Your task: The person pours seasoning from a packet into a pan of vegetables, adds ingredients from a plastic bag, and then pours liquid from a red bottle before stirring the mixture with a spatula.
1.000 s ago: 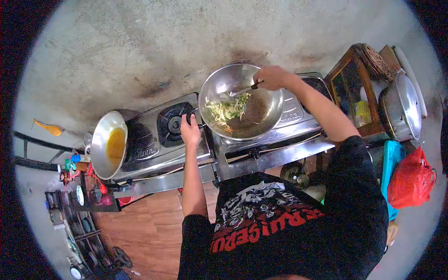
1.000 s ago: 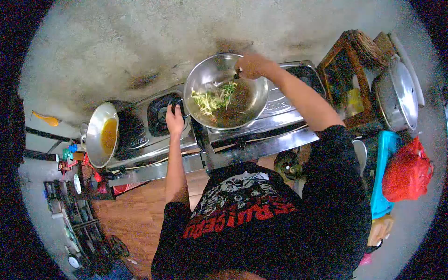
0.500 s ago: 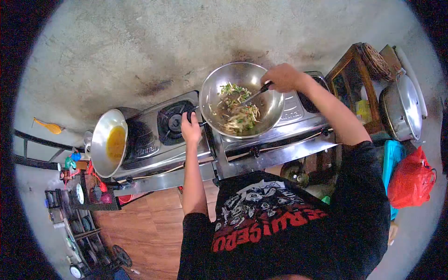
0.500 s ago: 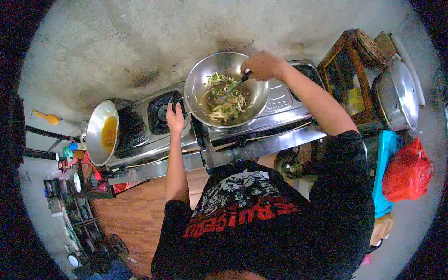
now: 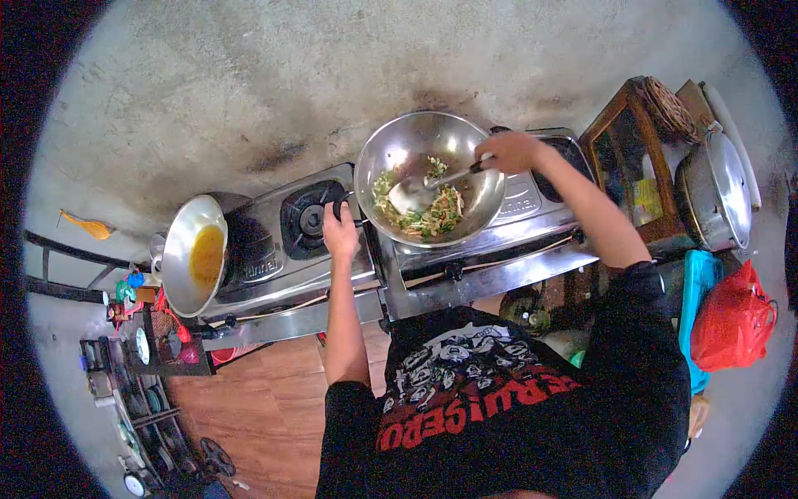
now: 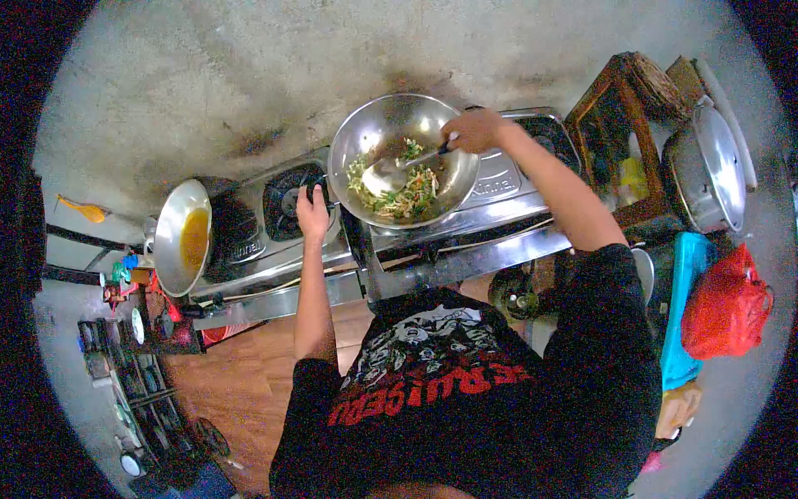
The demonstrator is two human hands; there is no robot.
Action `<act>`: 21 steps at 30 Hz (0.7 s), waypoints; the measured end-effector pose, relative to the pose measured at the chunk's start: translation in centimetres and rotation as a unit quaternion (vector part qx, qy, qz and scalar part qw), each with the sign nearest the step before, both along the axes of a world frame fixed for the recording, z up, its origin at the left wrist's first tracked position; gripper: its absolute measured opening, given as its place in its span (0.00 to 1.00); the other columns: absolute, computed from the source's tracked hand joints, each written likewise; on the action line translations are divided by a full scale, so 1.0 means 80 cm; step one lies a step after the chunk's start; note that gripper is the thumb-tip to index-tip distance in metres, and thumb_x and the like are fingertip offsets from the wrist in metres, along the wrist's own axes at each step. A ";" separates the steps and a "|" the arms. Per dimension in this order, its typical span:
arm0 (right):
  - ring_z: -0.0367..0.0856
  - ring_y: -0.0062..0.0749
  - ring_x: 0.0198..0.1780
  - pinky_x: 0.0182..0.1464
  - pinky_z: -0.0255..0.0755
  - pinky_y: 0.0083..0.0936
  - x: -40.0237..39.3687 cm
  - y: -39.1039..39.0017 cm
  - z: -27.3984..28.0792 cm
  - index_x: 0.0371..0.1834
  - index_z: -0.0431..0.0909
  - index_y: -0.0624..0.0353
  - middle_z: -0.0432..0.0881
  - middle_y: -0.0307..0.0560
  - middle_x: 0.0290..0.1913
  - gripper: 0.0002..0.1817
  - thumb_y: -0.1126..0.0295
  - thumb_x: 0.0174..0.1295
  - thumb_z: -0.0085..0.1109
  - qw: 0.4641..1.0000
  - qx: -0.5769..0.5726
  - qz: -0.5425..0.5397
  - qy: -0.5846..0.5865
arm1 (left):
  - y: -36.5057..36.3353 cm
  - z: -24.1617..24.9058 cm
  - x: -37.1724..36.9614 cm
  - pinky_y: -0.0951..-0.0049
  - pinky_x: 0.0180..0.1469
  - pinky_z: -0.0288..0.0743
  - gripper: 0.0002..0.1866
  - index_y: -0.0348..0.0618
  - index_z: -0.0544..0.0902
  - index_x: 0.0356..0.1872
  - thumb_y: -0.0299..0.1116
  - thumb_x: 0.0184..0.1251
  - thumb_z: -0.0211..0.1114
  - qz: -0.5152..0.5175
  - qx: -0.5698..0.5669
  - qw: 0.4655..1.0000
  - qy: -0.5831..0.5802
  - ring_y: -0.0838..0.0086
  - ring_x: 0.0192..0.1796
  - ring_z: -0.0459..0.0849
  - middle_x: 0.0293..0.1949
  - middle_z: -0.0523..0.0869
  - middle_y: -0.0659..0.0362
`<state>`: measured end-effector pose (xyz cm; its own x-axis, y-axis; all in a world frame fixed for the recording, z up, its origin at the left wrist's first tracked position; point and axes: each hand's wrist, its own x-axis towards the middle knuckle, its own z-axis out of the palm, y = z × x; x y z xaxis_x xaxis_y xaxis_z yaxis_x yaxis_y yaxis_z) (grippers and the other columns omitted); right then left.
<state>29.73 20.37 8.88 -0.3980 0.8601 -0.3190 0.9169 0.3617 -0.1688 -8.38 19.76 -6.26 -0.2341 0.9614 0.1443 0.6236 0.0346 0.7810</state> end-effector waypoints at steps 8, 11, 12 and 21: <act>0.83 0.49 0.46 0.47 0.76 0.47 0.006 0.033 -0.028 0.45 0.82 0.49 0.84 0.52 0.47 0.15 0.57 0.59 0.55 0.986 0.102 -0.066 -0.118 | -0.005 0.008 0.006 0.59 0.54 0.70 0.28 0.31 0.73 0.57 0.47 0.68 0.56 0.012 0.000 1.000 -0.021 0.47 0.51 0.80 0.49 0.81 0.38; 0.82 0.47 0.47 0.47 0.76 0.45 -0.020 0.018 -0.019 0.44 0.82 0.48 0.84 0.51 0.43 0.13 0.59 0.59 0.56 0.997 0.067 -0.028 -0.012 | -0.006 0.003 0.009 0.62 0.56 0.70 0.28 0.29 0.74 0.56 0.46 0.68 0.57 0.013 0.019 0.999 -0.023 0.49 0.53 0.79 0.51 0.80 0.38; 0.82 0.45 0.48 0.47 0.76 0.43 -0.031 0.013 -0.003 0.44 0.82 0.47 0.84 0.50 0.40 0.12 0.60 0.59 0.56 0.999 0.029 -0.006 0.033 | -0.006 0.007 0.009 0.62 0.57 0.69 0.28 0.30 0.74 0.56 0.46 0.68 0.57 0.015 0.020 0.999 -0.027 0.49 0.54 0.79 0.52 0.80 0.38; 0.84 0.47 0.43 0.42 0.76 0.45 -0.069 0.062 -0.002 0.41 0.83 0.46 0.85 0.45 0.38 0.10 0.66 0.55 0.59 0.966 0.196 -0.066 -0.154 | -0.008 0.008 0.010 0.56 0.53 0.71 0.27 0.32 0.73 0.56 0.47 0.69 0.55 0.008 0.048 0.999 -0.005 0.44 0.50 0.80 0.47 0.82 0.38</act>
